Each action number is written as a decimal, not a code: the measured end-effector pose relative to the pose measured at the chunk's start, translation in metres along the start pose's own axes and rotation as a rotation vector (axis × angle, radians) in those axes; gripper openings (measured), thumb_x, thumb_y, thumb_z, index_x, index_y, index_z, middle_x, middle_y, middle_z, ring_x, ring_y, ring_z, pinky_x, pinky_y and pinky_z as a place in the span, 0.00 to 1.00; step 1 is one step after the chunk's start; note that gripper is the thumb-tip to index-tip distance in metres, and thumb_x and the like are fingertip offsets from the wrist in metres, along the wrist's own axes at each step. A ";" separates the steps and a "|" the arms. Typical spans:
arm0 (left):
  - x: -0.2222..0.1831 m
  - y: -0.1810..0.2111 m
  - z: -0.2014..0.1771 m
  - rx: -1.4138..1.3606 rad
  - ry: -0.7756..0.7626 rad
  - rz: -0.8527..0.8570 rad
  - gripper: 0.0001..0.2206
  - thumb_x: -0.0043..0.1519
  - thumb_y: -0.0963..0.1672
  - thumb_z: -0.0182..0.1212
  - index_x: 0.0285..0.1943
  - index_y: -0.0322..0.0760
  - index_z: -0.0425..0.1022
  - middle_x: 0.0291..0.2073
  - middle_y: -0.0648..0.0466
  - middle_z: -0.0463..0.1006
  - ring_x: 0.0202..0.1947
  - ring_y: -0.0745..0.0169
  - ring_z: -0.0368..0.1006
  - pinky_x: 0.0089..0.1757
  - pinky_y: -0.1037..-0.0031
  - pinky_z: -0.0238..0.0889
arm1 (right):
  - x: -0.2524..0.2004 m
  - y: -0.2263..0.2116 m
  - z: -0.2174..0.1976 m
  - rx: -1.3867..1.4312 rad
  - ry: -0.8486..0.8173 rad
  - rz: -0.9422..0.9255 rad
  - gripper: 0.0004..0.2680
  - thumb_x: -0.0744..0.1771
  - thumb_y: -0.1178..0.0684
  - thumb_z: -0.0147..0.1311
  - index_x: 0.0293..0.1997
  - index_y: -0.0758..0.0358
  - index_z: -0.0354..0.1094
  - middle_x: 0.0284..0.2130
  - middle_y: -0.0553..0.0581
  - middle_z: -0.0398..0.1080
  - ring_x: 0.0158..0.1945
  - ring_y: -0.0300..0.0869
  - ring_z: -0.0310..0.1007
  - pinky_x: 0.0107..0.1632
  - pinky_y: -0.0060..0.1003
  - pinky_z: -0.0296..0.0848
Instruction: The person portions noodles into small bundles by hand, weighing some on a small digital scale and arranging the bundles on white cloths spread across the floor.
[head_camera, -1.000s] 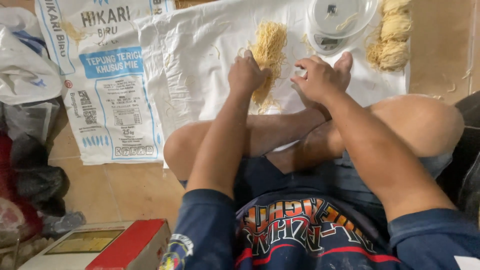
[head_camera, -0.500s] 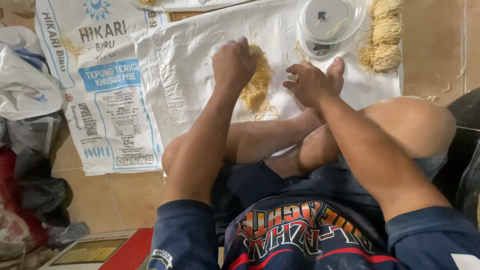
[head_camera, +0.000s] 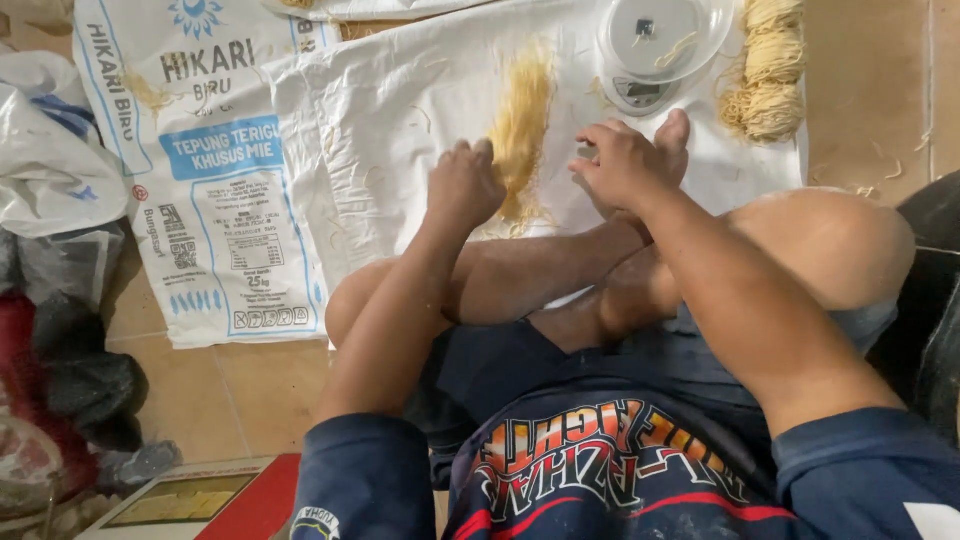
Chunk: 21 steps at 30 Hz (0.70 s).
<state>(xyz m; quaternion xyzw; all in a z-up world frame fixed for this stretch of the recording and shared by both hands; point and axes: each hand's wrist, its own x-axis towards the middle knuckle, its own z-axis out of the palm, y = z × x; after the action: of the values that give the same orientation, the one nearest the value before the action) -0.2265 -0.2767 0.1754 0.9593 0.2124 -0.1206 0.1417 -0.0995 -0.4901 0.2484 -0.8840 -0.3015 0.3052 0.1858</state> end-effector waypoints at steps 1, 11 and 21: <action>0.002 -0.005 0.013 -0.023 -0.091 -0.043 0.22 0.52 0.53 0.63 0.47 0.38 0.67 0.40 0.40 0.74 0.43 0.29 0.76 0.43 0.48 0.73 | 0.021 0.027 0.029 0.012 0.039 -0.040 0.12 0.69 0.46 0.58 0.60 0.49 0.72 0.50 0.57 0.72 0.51 0.51 0.77 0.59 0.61 0.62; 0.031 0.050 0.052 -0.143 -0.061 -0.509 0.40 0.46 0.50 0.77 0.62 0.25 0.61 0.49 0.45 0.61 0.52 0.36 0.67 0.42 0.46 0.76 | -0.018 -0.025 -0.029 0.065 0.023 -0.042 0.14 0.68 0.49 0.58 0.61 0.56 0.72 0.49 0.63 0.72 0.49 0.55 0.78 0.58 0.56 0.71; 0.026 0.019 0.080 -0.324 0.086 -0.289 0.06 0.60 0.43 0.53 0.40 0.32 0.69 0.33 0.42 0.77 0.38 0.32 0.81 0.37 0.51 0.76 | -0.015 -0.023 -0.025 0.042 0.004 -0.031 0.13 0.69 0.48 0.57 0.61 0.52 0.72 0.48 0.60 0.72 0.51 0.56 0.76 0.62 0.57 0.67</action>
<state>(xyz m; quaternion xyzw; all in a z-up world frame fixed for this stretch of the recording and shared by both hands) -0.2093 -0.3094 0.0971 0.8879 0.3702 -0.0629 0.2658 -0.1031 -0.4861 0.2854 -0.8757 -0.3082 0.3069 0.2098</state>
